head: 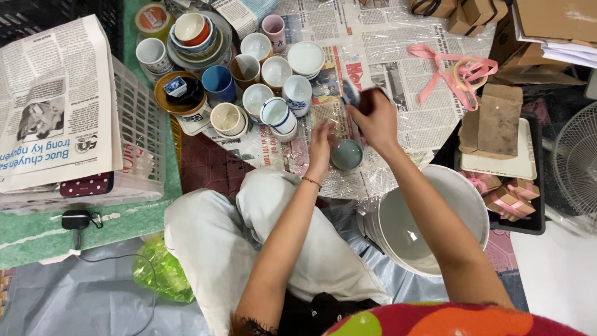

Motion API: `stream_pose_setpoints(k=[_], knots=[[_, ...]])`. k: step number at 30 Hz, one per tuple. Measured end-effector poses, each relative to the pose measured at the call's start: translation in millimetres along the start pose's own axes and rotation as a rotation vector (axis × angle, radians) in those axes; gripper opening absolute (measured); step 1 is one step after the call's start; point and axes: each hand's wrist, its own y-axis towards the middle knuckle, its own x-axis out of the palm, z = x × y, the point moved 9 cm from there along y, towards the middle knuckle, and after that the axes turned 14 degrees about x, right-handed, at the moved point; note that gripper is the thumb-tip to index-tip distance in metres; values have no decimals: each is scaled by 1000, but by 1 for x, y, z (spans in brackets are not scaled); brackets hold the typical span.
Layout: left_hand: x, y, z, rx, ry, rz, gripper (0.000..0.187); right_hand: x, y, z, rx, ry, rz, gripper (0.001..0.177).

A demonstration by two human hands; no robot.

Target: The person washes small ceramic bowls and cups in a bucket of water, then dries them with a cloth. They handle each item individually, rinsing and wiping before placing it on a nearby table.

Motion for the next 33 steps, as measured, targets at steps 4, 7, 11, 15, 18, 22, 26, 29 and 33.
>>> stream_pose_setpoints(k=[4, 7, 11, 15, 18, 22, 26, 29, 33], knots=[[-18, 8, -9, 114, -10, 62, 44, 42, 8, -45, -486, -433, 226, 33], [-28, 17, -29, 114, 45, 81, 42, 86, 21, -43, -577, -630, 247, 23], [-43, 23, -70, 23, 38, 150, 39, 131, 29, -27, -701, -851, 302, 9], [-46, 25, -68, 156, 266, 126, 34, 149, 42, -16, -691, -918, 264, 7], [-31, 16, -44, 286, 458, 48, 27, 140, 37, -21, -699, -860, 278, 12], [-10, -1, -3, 329, 713, -72, 27, 115, 35, -35, -592, -657, 112, 48], [9, -16, 32, 377, 732, -171, 33, 58, 41, -48, -466, -375, 127, 40], [16, -22, 45, 363, 751, -223, 34, -9, 44, -32, -228, -51, 359, 32], [15, -25, 47, 327, 780, -230, 30, -76, 19, 13, -232, 584, 431, 38]])
